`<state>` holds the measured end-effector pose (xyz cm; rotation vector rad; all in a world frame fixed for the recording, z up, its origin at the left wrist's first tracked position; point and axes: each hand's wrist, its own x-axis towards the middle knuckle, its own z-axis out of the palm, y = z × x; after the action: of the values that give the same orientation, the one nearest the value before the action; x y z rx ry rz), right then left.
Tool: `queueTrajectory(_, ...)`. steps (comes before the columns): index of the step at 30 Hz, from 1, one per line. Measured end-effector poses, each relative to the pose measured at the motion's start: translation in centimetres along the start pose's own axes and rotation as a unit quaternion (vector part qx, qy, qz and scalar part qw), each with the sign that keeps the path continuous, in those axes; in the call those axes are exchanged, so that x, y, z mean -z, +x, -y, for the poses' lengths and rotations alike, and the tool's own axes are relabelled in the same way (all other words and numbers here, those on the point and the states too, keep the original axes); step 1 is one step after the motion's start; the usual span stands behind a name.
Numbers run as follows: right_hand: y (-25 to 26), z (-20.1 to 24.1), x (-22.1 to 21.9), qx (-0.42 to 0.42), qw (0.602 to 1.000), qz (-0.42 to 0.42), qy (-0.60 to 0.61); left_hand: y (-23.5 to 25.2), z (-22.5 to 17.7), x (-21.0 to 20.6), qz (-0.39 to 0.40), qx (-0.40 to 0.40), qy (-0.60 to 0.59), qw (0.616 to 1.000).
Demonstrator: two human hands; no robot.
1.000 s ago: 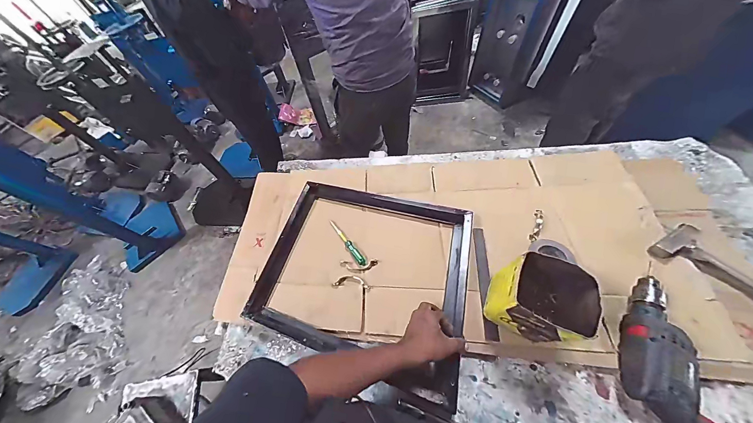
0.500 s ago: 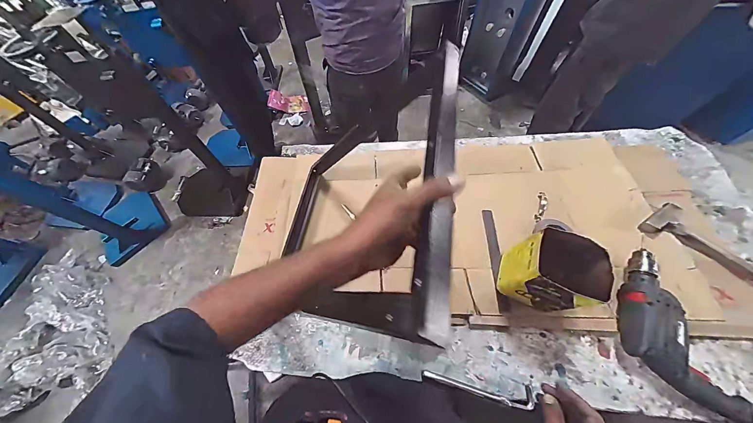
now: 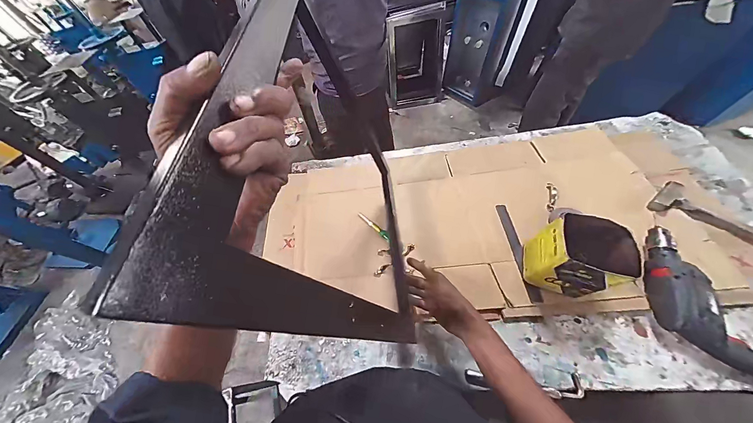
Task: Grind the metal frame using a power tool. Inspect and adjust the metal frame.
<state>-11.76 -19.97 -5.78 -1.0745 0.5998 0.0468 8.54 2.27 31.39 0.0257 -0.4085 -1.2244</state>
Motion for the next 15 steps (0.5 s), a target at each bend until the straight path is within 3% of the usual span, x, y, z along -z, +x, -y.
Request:
queueTrajectory(2,0.3,-0.2,-0.3,0.009,0.999,-0.019,-0.033,-1.3,-0.8,2.2,0.011,0.004,-0.019,1.000)
queueTrajectory(6,-1.5,-1.4,2.4,0.051,0.981,-0.154,-0.110,-5.6,-3.7,10.0,-0.001,0.026,0.049,0.998)
queueTrajectory(8,-2.8,-1.1,4.7,0.038,0.969,-0.194,-0.149,-8.4,-4.7,13.4,-0.094,0.039,0.155,0.983)
queueTrajectory(9,-3.1,-1.1,5.8,0.038,0.962,-0.214,-0.169,-10.1,-5.4,15.3,-0.165,0.046,0.249,0.953)
queueTrajectory(11,-2.7,-1.2,8.1,0.042,0.939,-0.258,-0.224,-13.1,-6.6,20.3,-0.320,0.074,0.459,0.826)
queueTrajectory(13,-1.9,-0.7,10.0,0.028,0.907,-0.296,-0.298,-14.7,-5.5,26.0,-0.435,0.098,0.558,0.700)
queueTrajectory(15,-0.8,0.1,11.2,0.022,0.874,-0.322,-0.363,-15.7,-3.6,31.6,-0.481,0.134,0.610,0.615)
